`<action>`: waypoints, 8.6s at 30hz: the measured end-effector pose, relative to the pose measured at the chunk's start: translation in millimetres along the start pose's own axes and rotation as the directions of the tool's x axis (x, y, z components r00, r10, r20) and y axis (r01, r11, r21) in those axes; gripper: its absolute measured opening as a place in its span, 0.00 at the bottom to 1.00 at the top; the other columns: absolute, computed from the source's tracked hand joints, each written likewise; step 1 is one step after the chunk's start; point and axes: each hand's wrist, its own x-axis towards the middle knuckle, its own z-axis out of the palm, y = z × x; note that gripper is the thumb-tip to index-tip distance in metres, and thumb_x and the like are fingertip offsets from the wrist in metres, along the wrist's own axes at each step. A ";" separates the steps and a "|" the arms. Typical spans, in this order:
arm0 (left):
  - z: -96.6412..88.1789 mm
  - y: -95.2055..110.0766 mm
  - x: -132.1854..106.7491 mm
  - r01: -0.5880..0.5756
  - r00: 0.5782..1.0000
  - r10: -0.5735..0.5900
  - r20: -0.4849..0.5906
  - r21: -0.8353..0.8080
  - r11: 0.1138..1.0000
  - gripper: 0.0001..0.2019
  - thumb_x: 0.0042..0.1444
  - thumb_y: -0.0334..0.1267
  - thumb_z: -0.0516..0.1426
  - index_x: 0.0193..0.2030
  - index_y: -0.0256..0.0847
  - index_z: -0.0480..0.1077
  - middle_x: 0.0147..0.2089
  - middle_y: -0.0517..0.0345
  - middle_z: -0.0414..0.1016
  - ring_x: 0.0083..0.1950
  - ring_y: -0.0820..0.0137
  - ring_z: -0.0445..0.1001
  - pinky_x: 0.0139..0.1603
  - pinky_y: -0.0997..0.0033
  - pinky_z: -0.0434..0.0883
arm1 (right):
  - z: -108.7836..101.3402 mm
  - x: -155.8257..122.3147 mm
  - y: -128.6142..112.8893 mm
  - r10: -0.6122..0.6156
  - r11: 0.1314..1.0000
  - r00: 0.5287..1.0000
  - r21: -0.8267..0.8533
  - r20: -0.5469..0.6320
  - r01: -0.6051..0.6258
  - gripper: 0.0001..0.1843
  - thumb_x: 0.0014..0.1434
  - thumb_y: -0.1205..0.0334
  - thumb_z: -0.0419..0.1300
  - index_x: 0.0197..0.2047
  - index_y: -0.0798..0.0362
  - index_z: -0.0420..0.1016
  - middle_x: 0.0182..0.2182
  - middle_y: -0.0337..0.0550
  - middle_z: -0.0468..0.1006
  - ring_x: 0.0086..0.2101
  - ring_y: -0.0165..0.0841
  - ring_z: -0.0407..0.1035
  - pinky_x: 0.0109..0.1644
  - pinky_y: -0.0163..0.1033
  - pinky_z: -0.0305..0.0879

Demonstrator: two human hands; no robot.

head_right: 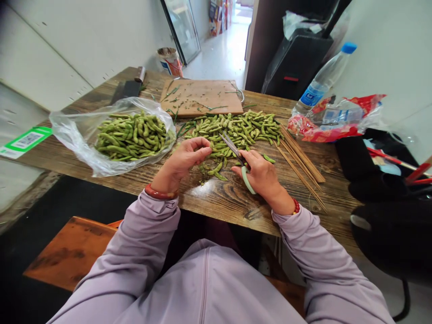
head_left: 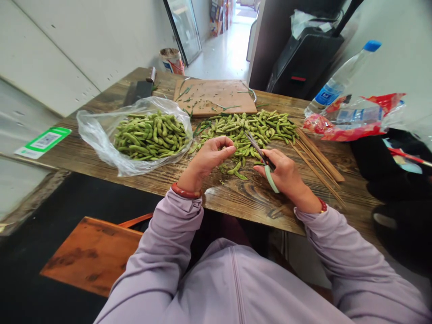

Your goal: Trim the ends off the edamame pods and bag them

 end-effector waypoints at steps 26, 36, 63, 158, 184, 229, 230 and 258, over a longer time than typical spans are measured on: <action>3.0 4.3 -1.3 0.140 0.988 -0.106 0.108 -0.379 0.915 0.15 0.47 0.40 0.68 0.36 0.37 0.68 0.30 0.60 0.75 0.21 0.83 0.59 0.19 0.79 0.52 | -5.0 1.1 -6.6 -0.039 0.998 0.997 -0.047 0.060 0.042 0.23 0.63 0.49 0.63 0.58 0.50 0.73 0.43 0.48 0.79 0.37 0.40 0.75 0.40 0.43 0.71; 0.2 6.8 -1.2 0.162 0.985 -0.128 0.113 -0.387 0.908 0.19 0.48 0.40 0.67 0.46 0.36 0.76 0.31 0.59 0.74 0.20 0.83 0.57 0.18 0.77 0.47 | -5.1 1.6 -2.6 0.051 0.986 0.996 -0.163 0.075 -0.038 0.22 0.62 0.51 0.64 0.56 0.52 0.75 0.42 0.48 0.79 0.35 0.41 0.76 0.35 0.42 0.68; 10.4 -3.2 0.4 -0.043 0.995 0.049 0.087 -0.066 0.997 0.14 0.48 0.43 0.69 0.36 0.34 0.77 0.35 0.56 0.75 0.35 0.72 0.70 0.37 0.72 0.64 | -4.6 0.7 -9.7 -0.079 0.995 0.988 -0.055 0.135 0.088 0.22 0.61 0.54 0.66 0.56 0.53 0.74 0.42 0.48 0.79 0.38 0.41 0.76 0.39 0.42 0.70; 18.9 -2.4 -91.0 0.081 0.995 -0.091 -0.031 0.780 0.621 0.11 0.52 0.41 0.63 0.25 0.41 0.68 0.24 0.59 0.70 0.26 0.71 0.63 0.30 0.69 0.54 | -9.3 1.0 -3.9 -0.077 0.997 0.996 0.010 -0.055 0.078 0.23 0.65 0.42 0.58 0.56 0.48 0.73 0.43 0.52 0.79 0.43 0.49 0.74 0.42 0.50 0.71; -19.2 33.9 -36.7 -0.029 0.981 0.194 -0.020 0.969 0.246 0.13 0.63 0.36 0.52 0.41 0.36 0.79 0.45 0.44 0.77 0.47 0.59 0.75 0.52 0.58 0.70 | -8.2 5.0 1.9 0.004 1.000 0.996 0.019 -0.087 -0.003 0.24 0.66 0.40 0.54 0.53 0.49 0.74 0.44 0.55 0.79 0.44 0.52 0.75 0.43 0.53 0.72; 20.6 19.1 12.1 0.022 1.000 -0.023 -0.012 -0.088 0.996 0.13 0.46 0.41 0.68 0.36 0.36 0.77 0.26 0.64 0.71 0.21 0.81 0.63 0.21 0.79 0.59 | -23.7 18.1 26.6 0.138 0.967 0.956 0.242 -0.258 -0.074 0.20 0.62 0.43 0.62 0.50 0.47 0.75 0.34 0.44 0.80 0.36 0.42 0.75 0.42 0.49 0.73; 22.5 20.3 15.8 0.026 1.000 -0.025 0.007 -0.090 0.996 0.13 0.47 0.42 0.68 0.35 0.36 0.77 0.25 0.64 0.70 0.20 0.81 0.63 0.21 0.79 0.59 | -23.3 17.8 24.7 0.125 0.965 0.966 0.256 -0.228 -0.064 0.21 0.62 0.43 0.63 0.50 0.48 0.75 0.35 0.45 0.80 0.36 0.42 0.75 0.43 0.49 0.73; 40.6 11.9 22.6 0.079 0.989 -0.059 0.138 -0.143 0.987 0.11 0.54 0.43 0.66 0.39 0.38 0.78 0.32 0.59 0.78 0.20 0.79 0.68 0.20 0.78 0.65 | -13.4 8.0 0.6 0.034 0.961 0.998 0.272 0.062 -0.050 0.28 0.56 0.52 0.69 0.58 0.49 0.72 0.46 0.49 0.76 0.41 0.41 0.74 0.45 0.47 0.73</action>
